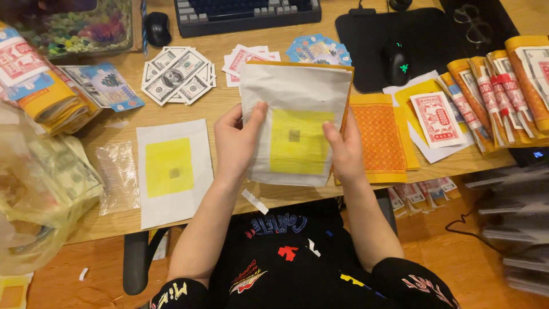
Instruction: Sorting and bundling various types of ritual paper money on a desk
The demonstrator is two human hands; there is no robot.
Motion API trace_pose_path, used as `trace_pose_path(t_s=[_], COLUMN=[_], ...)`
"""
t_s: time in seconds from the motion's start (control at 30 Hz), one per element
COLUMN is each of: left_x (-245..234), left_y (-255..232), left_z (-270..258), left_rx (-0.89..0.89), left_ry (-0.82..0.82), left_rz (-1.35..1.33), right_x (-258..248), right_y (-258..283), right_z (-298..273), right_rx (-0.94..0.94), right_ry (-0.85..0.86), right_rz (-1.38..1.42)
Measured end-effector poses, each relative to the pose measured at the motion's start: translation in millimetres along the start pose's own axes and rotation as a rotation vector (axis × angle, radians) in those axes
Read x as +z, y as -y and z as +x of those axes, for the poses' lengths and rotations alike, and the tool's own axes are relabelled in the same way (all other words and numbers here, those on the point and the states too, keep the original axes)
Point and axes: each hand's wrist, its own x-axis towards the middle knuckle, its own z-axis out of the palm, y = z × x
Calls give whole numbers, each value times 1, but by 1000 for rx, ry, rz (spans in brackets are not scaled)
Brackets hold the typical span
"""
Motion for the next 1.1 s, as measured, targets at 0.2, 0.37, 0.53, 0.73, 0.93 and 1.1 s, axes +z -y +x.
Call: trace_pose_path(t_s=[0.2, 0.37, 0.53, 0.73, 0.93, 1.1], left_x=[-7, -36, -34, -40, -62, -85], left_y=[-9, -60, -98, -76, -78, -54], left_z=[-6, -13, -25, -21, -32, -25], left_rx=[61, 445, 245, 182, 163, 72], left_ry=[7, 293, 715, 792, 598, 361], left_rz=[-5, 378, 546, 438, 412, 308], right_x=[-8, -15, -6, -6, -27, -100], right_y=[7, 31, 38, 35, 24, -41], right_z=[5, -5, 0, 3, 2, -11], right_rx=[10, 120, 139, 159, 266, 393], right_ry=[76, 537, 790, 895, 867, 530], right_rz=[-103, -232, -317, -382, -410, -319])
